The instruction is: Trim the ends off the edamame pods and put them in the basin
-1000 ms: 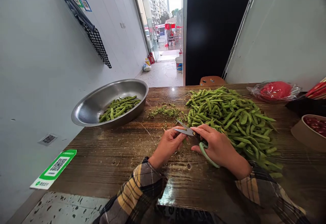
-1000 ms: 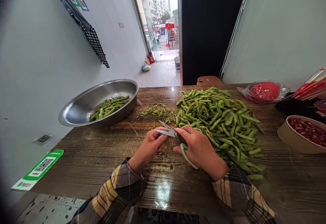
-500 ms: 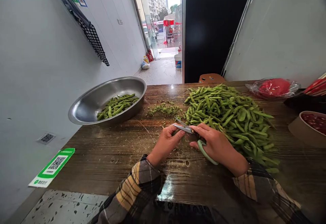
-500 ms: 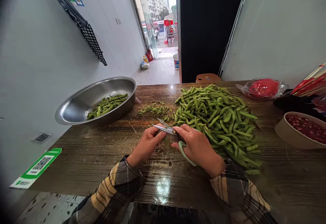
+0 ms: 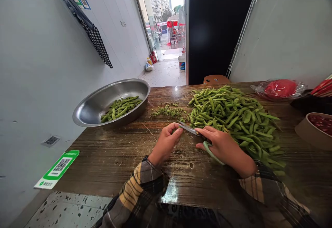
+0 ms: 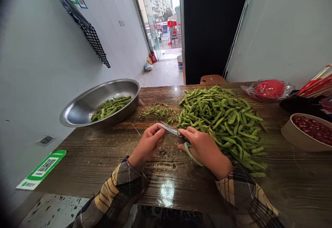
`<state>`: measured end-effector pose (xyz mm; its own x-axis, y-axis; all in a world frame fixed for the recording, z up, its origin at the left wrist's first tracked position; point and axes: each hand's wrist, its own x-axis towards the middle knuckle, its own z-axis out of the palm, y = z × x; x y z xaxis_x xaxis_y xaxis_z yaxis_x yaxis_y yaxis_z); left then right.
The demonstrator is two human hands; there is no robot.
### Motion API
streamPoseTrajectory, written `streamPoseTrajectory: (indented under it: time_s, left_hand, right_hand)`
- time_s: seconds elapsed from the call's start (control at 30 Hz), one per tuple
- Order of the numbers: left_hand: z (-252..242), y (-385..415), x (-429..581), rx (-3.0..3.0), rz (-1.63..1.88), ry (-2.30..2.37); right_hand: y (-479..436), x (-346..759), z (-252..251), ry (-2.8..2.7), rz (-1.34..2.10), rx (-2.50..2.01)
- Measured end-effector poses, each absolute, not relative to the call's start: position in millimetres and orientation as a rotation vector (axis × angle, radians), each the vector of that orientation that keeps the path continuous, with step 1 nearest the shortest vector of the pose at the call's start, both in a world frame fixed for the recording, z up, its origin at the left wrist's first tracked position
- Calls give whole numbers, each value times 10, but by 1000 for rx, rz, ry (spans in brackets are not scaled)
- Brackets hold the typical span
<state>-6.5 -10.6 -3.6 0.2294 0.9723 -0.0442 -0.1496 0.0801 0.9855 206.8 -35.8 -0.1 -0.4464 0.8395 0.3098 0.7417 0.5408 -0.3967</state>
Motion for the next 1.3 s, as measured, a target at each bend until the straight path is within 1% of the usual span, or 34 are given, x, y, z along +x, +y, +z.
streamPoseTrajectory:
  time_s: [0.1,0.23,0.7,0.9,1.13,1.3]
  left_hand:
    - [-31,-65,-94,977,1181,887]
    - [1,-51,-118,924,1259,879]
    - [-40,-109,-60,1060,1168,826]
    - [-33,-100,-68,994,1132,822]
    - [34,-55,-111,850,1211,815]
    - [3,12,-177,695,1188,793]
  right_hand:
    - [-351,2076,-1,-2215,259,-1317]
    - [-345,2083,-5,-2134,288,-1322]
    - [-370,2033,25,-2091,300,-1298]
    - [-356,2068,-5,-2122,256,-1255]
    - [-371,2075,0,-2233,264,-1254]
    - [-300,2178,32,-1956,245,-1226]
